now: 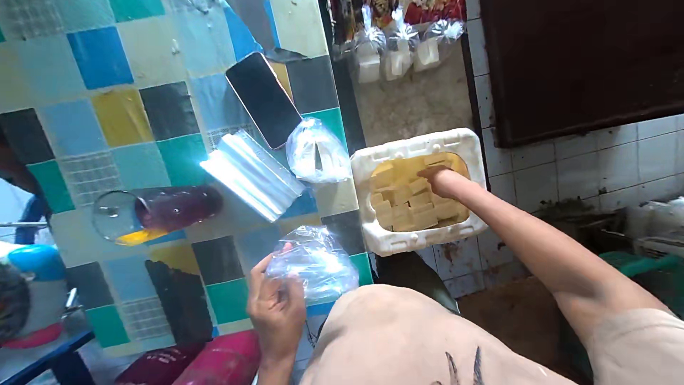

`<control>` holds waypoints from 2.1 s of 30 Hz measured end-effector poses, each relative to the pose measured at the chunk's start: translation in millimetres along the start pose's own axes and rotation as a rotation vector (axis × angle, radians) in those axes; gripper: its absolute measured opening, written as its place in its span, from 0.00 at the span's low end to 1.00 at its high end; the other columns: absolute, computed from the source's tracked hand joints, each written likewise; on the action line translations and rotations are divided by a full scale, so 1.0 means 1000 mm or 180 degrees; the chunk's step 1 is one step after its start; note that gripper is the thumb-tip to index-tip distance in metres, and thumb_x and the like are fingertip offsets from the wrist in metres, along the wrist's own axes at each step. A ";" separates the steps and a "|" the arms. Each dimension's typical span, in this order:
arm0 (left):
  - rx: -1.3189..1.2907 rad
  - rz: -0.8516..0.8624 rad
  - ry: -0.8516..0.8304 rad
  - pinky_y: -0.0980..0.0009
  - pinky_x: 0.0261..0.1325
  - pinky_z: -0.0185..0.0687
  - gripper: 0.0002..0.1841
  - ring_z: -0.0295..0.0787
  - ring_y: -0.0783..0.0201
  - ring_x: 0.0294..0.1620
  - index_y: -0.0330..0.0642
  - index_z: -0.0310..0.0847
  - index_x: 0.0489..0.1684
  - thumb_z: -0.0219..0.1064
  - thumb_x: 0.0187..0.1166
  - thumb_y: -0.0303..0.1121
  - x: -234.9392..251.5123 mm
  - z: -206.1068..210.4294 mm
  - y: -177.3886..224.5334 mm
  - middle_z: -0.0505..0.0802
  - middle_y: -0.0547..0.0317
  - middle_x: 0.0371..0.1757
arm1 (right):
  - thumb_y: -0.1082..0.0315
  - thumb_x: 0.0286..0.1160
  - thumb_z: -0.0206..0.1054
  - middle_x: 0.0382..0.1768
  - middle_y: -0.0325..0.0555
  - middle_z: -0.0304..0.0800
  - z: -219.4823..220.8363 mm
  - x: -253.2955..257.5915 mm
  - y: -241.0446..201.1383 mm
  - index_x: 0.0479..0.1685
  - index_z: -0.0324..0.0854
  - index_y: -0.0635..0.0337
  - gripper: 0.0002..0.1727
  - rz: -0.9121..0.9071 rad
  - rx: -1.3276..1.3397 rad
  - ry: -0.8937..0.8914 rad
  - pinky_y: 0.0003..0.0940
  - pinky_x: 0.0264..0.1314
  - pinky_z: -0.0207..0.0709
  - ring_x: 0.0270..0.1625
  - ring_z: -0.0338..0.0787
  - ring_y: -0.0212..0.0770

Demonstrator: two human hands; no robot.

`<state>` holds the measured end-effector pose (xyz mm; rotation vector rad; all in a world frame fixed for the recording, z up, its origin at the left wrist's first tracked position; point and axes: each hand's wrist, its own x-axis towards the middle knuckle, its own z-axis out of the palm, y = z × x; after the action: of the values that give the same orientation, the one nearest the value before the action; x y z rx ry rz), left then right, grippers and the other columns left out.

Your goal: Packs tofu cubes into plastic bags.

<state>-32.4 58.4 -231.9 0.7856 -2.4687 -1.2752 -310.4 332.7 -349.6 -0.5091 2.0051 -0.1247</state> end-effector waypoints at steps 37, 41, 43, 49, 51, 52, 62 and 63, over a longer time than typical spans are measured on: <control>-0.0396 -0.0153 -0.0015 0.86 0.63 0.81 0.13 0.83 0.82 0.63 0.17 0.83 0.46 0.61 0.69 0.19 -0.018 0.016 -0.004 0.87 0.47 0.62 | 0.78 0.68 0.74 0.59 0.67 0.90 0.014 0.062 0.010 0.64 0.86 0.66 0.21 -0.0712 -0.0748 -0.0736 0.71 0.71 0.72 0.67 0.86 0.69; -0.0474 -0.0176 0.0007 0.86 0.61 0.81 0.14 0.83 0.83 0.62 0.17 0.82 0.49 0.61 0.70 0.19 -0.018 0.015 -0.004 0.87 0.50 0.62 | 0.77 0.71 0.73 0.62 0.70 0.86 0.023 0.055 0.006 0.68 0.80 0.68 0.23 -0.0351 -0.0846 -0.0859 0.73 0.68 0.74 0.69 0.83 0.72; -0.0514 -0.0215 0.0008 0.86 0.61 0.82 0.15 0.84 0.83 0.61 0.16 0.81 0.51 0.61 0.70 0.18 -0.018 0.014 -0.004 0.87 0.51 0.62 | 0.74 0.70 0.75 0.62 0.70 0.86 0.029 0.052 0.006 0.69 0.79 0.67 0.25 -0.0366 -0.0831 -0.0788 0.72 0.68 0.74 0.68 0.84 0.72; -0.0544 -0.0202 0.0033 0.86 0.60 0.82 0.14 0.84 0.84 0.61 0.16 0.82 0.49 0.61 0.69 0.19 -0.019 0.015 -0.005 0.87 0.51 0.62 | 0.66 0.74 0.76 0.53 0.71 0.89 0.045 0.037 0.004 0.66 0.78 0.70 0.25 -0.0526 -0.0922 -0.0580 0.68 0.71 0.72 0.62 0.87 0.71; -0.0532 -0.0214 0.0019 0.87 0.60 0.81 0.14 0.84 0.84 0.61 0.16 0.82 0.49 0.61 0.69 0.19 -0.018 0.014 -0.004 0.87 0.50 0.62 | 0.68 0.74 0.76 0.54 0.72 0.88 0.050 0.034 0.004 0.67 0.77 0.71 0.25 -0.0492 -0.0859 -0.0514 0.67 0.75 0.68 0.63 0.86 0.72; -0.0522 -0.0220 0.0025 0.87 0.60 0.81 0.14 0.84 0.83 0.60 0.16 0.82 0.48 0.61 0.69 0.19 -0.018 0.014 -0.004 0.87 0.49 0.62 | 0.67 0.74 0.76 0.55 0.71 0.88 0.052 0.035 0.006 0.67 0.77 0.71 0.26 -0.0441 -0.0819 -0.0488 0.67 0.76 0.68 0.65 0.85 0.71; -0.0495 -0.0213 -0.0010 0.87 0.61 0.81 0.14 0.84 0.83 0.61 0.15 0.82 0.48 0.61 0.69 0.19 -0.017 0.011 -0.004 0.88 0.48 0.62 | 0.59 0.73 0.77 0.68 0.68 0.83 0.045 0.051 -0.003 0.66 0.84 0.65 0.26 -0.0223 -0.1099 -0.1024 0.70 0.69 0.74 0.73 0.81 0.69; -0.0494 -0.0204 -0.0014 0.87 0.61 0.81 0.14 0.83 0.83 0.62 0.15 0.82 0.48 0.61 0.69 0.19 -0.017 0.010 -0.004 0.88 0.48 0.62 | 0.60 0.74 0.77 0.68 0.69 0.83 0.045 0.048 -0.004 0.67 0.83 0.66 0.26 -0.0255 -0.1082 -0.1031 0.71 0.69 0.73 0.73 0.81 0.70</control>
<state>-21.6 72.8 -240.7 0.8282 -2.3307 -1.4720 -288.7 315.9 -409.7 -0.7737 1.6932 0.2411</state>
